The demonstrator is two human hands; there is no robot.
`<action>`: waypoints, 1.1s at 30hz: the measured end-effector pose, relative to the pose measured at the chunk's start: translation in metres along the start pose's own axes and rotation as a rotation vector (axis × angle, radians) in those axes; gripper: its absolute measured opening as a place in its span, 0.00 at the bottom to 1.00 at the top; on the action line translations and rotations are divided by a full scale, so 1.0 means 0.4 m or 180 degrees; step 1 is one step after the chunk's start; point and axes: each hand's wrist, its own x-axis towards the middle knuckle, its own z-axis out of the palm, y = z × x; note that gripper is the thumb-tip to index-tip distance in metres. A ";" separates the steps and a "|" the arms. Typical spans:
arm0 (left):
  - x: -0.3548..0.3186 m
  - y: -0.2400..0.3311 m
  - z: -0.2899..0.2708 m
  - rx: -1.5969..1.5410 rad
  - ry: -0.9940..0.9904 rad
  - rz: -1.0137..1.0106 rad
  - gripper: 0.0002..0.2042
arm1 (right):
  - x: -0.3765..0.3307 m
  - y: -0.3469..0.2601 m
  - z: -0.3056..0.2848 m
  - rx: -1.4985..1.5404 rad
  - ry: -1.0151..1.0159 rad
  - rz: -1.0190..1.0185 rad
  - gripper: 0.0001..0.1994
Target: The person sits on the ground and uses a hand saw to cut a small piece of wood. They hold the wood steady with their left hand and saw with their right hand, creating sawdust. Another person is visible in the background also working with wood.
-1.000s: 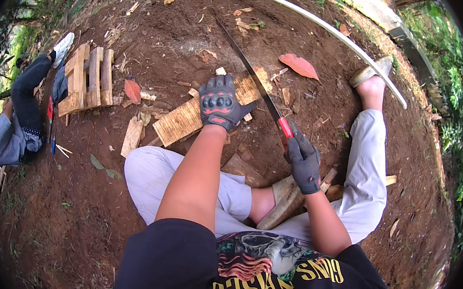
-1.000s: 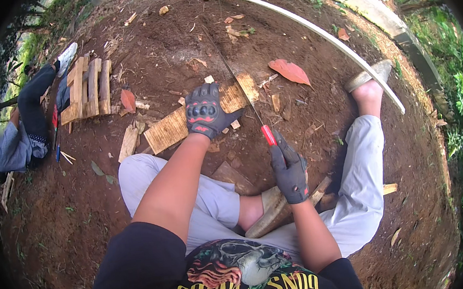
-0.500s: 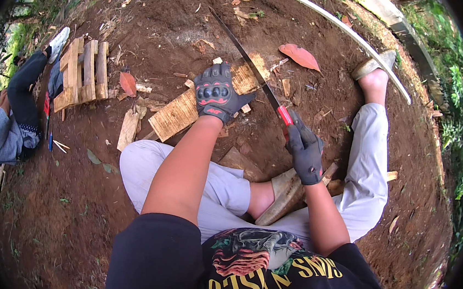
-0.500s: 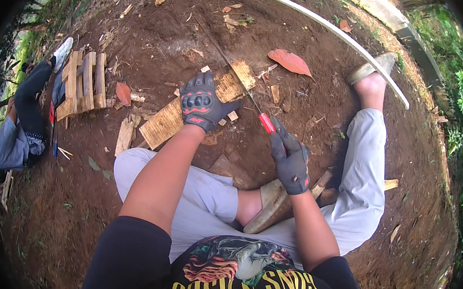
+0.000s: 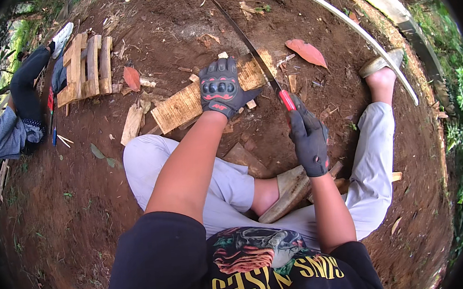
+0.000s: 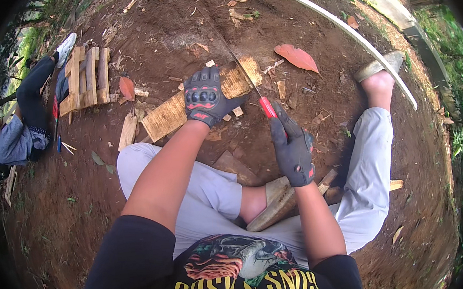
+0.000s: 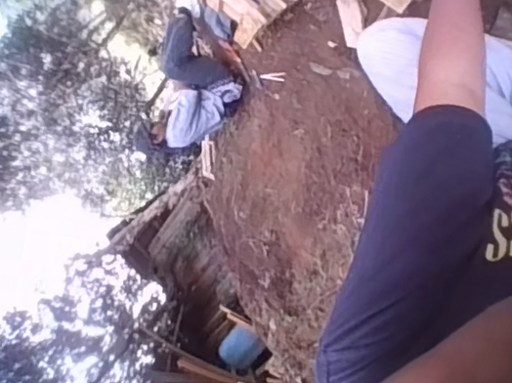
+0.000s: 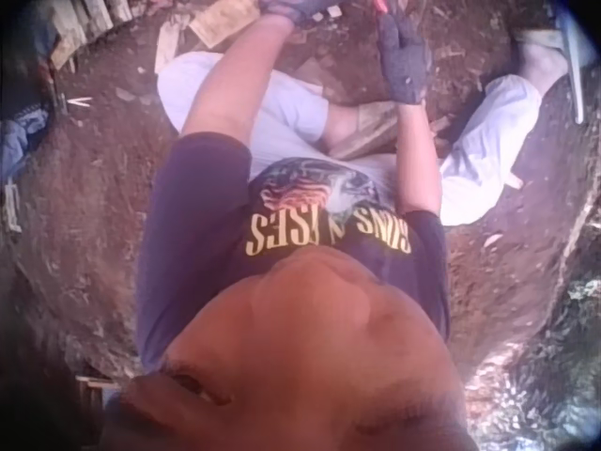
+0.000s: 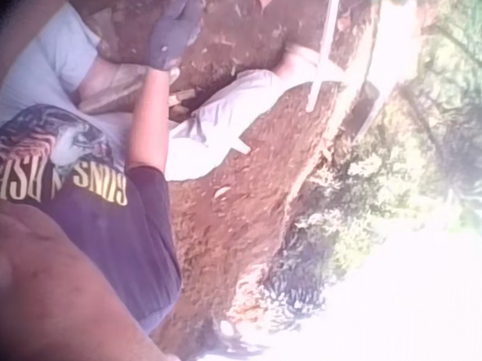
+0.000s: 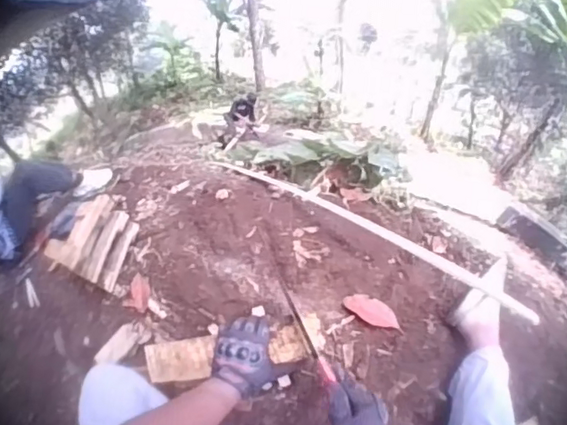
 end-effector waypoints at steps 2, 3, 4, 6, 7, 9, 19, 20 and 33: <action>0.005 0.012 -0.013 -0.0008 -0.0285 -0.0070 0.53 | 0.081 -0.029 0.033 0.0022 0.0059 -0.0191 0.24; 0.009 0.016 -0.018 -0.0016 -0.0358 -0.0077 0.53 | 0.108 -0.040 0.044 0.0038 0.0089 -0.0268 0.24; 0.016 0.021 -0.021 -0.0027 -0.0431 -0.0080 0.54 | 0.124 -0.046 0.051 0.0056 0.0127 -0.0308 0.24; 0.010 0.023 -0.009 -0.0049 -0.0334 -0.0087 0.54 | 0.120 -0.021 0.064 0.0058 0.0161 -0.0283 0.24; 0.009 0.021 -0.007 -0.0028 -0.0257 -0.0086 0.54 | 0.106 0.004 0.061 0.0047 0.0161 -0.0253 0.24; 0.006 0.015 -0.005 -0.0018 -0.0284 -0.0113 0.54 | 0.052 0.050 0.032 0.0190 0.0093 0.0021 0.24; 0.000 -0.002 -0.014 0.0008 -0.0358 -0.0096 0.55 | -0.022 0.023 0.027 0.0468 0.0011 0.0295 0.23; -0.001 0.003 -0.011 0.0012 -0.0325 -0.0073 0.55 | 0.022 0.006 0.035 0.0319 0.0019 0.0148 0.23; 0.003 0.007 -0.016 0.0016 -0.0334 -0.0082 0.56 | -0.071 0.122 0.018 0.0197 0.0061 0.0248 0.23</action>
